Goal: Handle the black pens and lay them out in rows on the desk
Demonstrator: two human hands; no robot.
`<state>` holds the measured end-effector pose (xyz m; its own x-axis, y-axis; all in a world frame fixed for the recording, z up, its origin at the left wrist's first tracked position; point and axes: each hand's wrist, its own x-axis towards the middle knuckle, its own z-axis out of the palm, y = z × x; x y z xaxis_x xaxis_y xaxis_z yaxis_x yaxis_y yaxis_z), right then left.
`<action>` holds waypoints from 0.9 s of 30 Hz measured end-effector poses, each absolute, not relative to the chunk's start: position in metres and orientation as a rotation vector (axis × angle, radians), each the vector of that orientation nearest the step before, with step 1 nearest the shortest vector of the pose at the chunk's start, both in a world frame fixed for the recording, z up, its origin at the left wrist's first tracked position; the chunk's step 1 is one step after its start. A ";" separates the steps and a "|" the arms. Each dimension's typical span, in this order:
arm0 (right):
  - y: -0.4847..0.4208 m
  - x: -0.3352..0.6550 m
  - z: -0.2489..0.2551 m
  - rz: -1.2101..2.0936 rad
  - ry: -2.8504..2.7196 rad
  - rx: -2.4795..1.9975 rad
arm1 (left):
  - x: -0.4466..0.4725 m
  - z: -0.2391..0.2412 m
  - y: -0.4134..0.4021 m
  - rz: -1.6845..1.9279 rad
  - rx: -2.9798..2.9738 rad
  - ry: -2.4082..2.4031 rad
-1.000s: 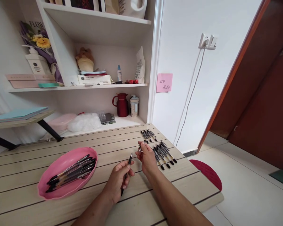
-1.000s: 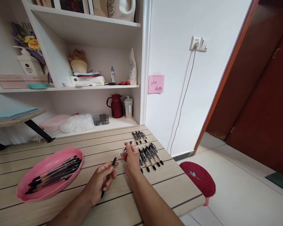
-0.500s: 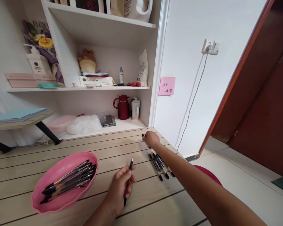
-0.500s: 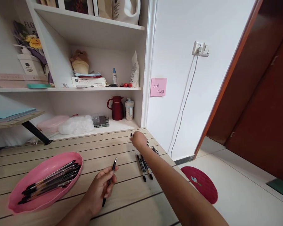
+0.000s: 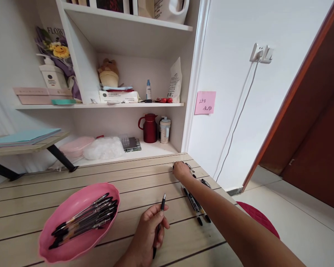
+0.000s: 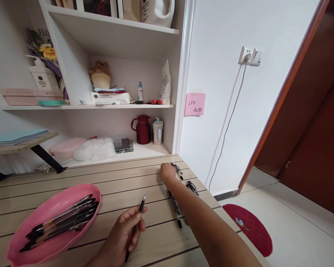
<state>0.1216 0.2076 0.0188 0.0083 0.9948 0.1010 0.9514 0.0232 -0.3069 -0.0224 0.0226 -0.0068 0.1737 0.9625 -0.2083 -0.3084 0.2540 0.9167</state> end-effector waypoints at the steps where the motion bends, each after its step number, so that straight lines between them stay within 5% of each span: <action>1: 0.208 0.123 0.020 0.222 -2.007 -1.996 | -0.023 -0.007 0.023 1.078 0.860 0.966; 9: 0.176 0.134 0.040 0.462 -1.886 -1.854 | -0.023 -0.005 0.021 1.115 0.822 0.948; 12: 0.135 0.120 0.033 0.782 -1.890 -1.677 | -0.022 -0.004 0.020 1.135 0.819 0.936; 15: 0.097 0.102 0.020 1.446 -1.550 -1.238 | -0.020 -0.004 0.019 1.152 0.853 0.920; 27: 0.070 0.090 0.012 1.564 -1.129 -0.984 | -0.020 -0.005 0.018 1.124 0.886 0.946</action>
